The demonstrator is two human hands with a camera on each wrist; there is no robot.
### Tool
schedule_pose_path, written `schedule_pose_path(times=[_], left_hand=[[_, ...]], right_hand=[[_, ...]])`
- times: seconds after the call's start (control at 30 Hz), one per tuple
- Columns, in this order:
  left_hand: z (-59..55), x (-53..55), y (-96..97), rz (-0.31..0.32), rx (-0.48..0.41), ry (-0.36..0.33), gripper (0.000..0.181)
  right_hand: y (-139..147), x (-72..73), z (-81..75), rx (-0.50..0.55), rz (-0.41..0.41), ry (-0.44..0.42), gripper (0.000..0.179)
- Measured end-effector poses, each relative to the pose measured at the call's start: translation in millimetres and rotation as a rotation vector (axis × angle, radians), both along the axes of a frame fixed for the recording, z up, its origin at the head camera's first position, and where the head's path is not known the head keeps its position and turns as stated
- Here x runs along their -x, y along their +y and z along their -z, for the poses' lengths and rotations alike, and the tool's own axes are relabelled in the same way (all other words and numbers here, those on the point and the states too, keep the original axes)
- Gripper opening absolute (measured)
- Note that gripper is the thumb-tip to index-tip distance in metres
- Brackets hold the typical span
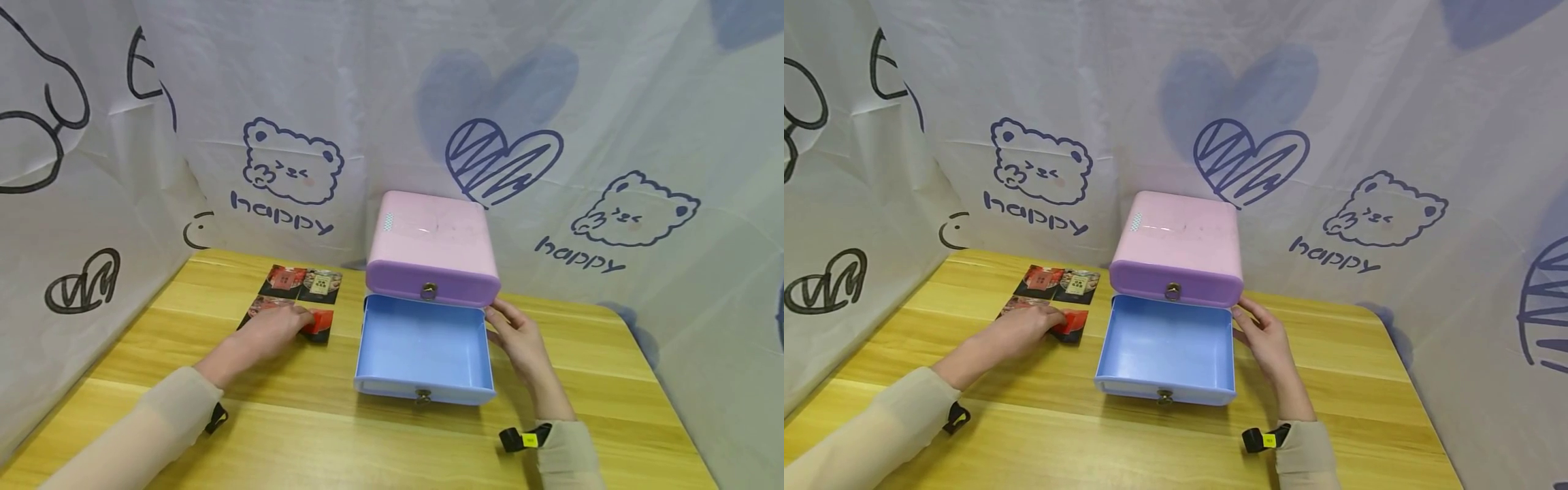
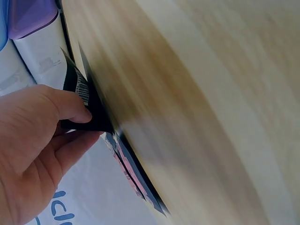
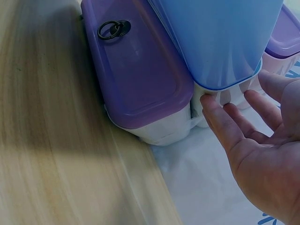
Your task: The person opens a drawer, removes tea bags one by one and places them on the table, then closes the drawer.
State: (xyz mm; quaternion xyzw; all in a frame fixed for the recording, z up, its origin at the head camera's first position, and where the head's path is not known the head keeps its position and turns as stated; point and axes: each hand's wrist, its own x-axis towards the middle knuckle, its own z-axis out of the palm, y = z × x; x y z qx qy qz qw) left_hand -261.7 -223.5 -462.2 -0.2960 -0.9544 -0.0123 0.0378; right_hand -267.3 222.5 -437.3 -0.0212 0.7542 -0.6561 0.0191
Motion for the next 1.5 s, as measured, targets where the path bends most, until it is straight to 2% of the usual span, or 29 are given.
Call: schedule_pose_path(times=[0.23, 0.4, 0.5, 0.73, 1.0, 1.17, 1.5], left_hand=[[-3.1, -0.7, 4.1, -0.057, -0.013, -0.107, 0.033], [-4.8, -1.6, 7.8, -0.093, -0.009, -0.173, 0.045], [-3.5, -2.6, 8.6, -0.077, -0.001, -0.159, 0.051], [-1.0, -2.5, 9.6, -0.035, 0.015, -0.099, 0.05], [0.5, -0.2, 9.1, -0.042, -0.008, -0.073, 0.041], [1.6, 1.0, 7.7, -0.034, -0.018, -0.046, 0.041], [2.0, 2.1, 7.1, -0.05, -0.022, -0.046, 0.043]], right_hand=[[-0.2, -0.9, -1.7, -0.002, 0.002, -0.001, 0.051], [0.2, -1.1, -1.3, 0.006, 0.002, 0.0, 0.052], [0.4, -0.7, 0.8, 0.009, -0.002, 0.005, 0.052], [0.6, -1.3, 2.2, 0.012, -0.001, 0.014, 0.052], [0.8, -1.1, 1.2, 0.004, -0.007, 0.019, 0.053], [0.3, -0.4, 1.8, 0.002, -0.004, 0.008, 0.052], [1.0, -0.1, 2.5, 0.005, -0.01, 0.016, 0.052]])
